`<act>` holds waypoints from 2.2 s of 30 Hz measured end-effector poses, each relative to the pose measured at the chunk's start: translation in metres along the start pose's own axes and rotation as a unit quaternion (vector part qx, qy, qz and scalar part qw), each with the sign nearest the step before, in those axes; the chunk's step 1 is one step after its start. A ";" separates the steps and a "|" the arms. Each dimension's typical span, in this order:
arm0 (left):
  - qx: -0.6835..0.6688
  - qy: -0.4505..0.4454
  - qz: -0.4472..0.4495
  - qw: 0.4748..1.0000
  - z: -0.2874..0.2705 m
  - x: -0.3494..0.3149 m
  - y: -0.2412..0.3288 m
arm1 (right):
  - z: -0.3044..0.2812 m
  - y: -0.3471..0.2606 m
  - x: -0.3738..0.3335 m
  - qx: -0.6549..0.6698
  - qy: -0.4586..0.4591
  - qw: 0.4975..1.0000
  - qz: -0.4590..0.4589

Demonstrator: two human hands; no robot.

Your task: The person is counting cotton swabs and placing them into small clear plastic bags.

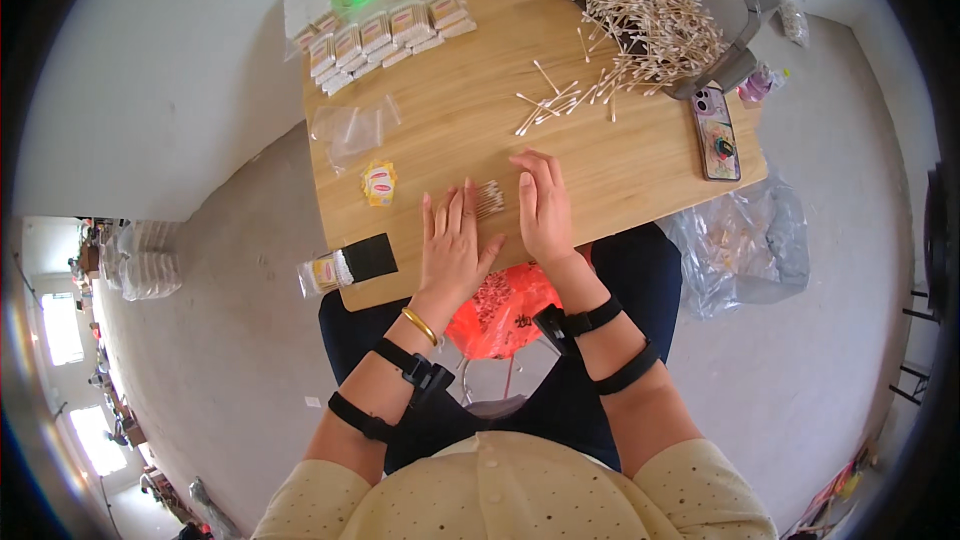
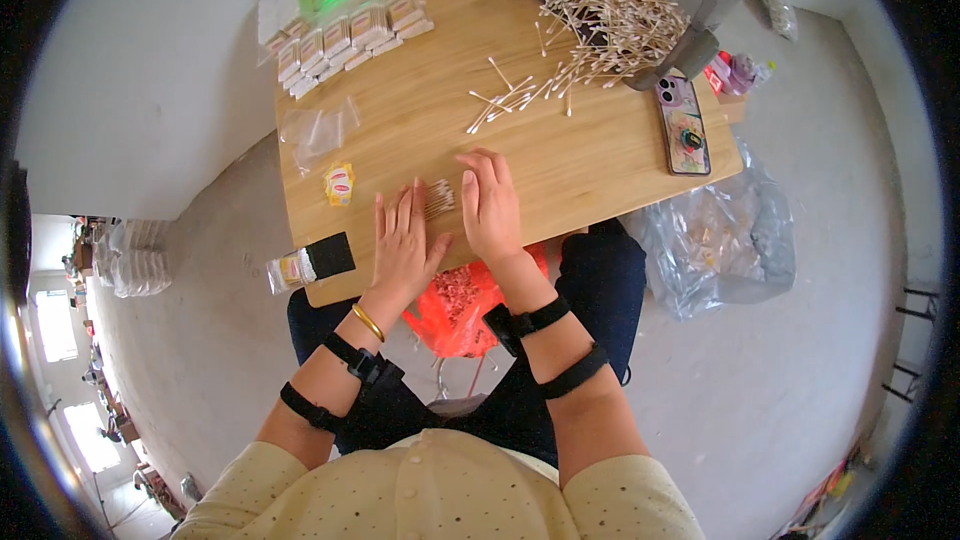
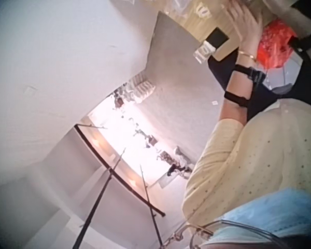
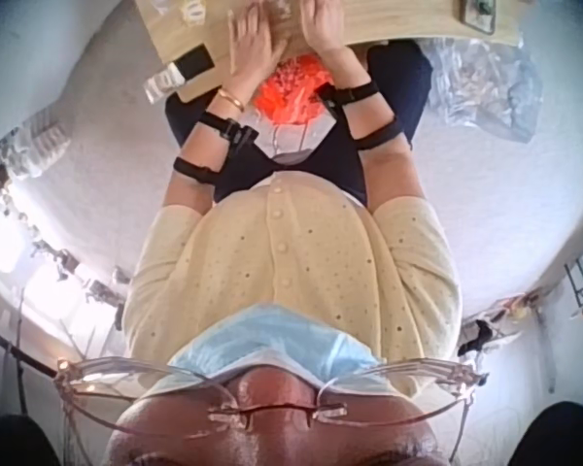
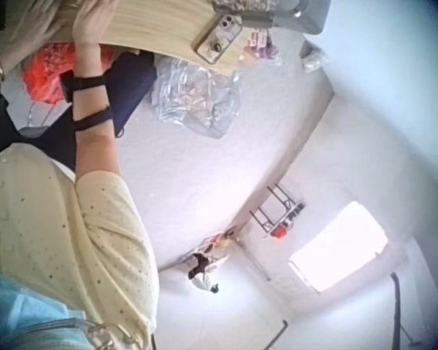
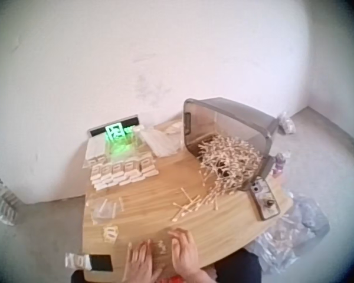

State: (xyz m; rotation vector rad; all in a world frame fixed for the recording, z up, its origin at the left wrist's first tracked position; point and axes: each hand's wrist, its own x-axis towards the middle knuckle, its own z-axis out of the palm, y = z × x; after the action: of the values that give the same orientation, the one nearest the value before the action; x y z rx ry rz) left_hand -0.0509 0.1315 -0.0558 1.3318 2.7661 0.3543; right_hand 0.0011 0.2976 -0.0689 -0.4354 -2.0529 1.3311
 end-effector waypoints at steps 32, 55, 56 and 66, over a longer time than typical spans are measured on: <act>-0.141 0.117 -0.044 0.982 0.001 -0.023 -0.039 | -0.013 -0.004 -0.016 -0.031 -0.085 0.996 0.017; -0.060 0.056 -0.051 0.995 -0.005 -0.020 -0.031 | 0.023 0.027 0.104 -0.305 -0.177 0.922 -0.161; -0.062 0.057 -0.051 0.995 -0.005 -0.020 -0.031 | 0.022 0.027 0.102 -0.304 -0.174 0.923 -0.160; -0.056 0.054 -0.056 0.995 -0.004 -0.019 -0.031 | 0.018 0.018 0.107 -0.309 -0.172 0.921 -0.166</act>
State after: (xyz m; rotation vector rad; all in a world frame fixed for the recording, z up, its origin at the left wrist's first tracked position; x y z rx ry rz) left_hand -0.0633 0.0967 -0.0599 1.1596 2.8449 0.5822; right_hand -0.0914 0.3554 -0.0543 -0.0993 -2.6893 0.5606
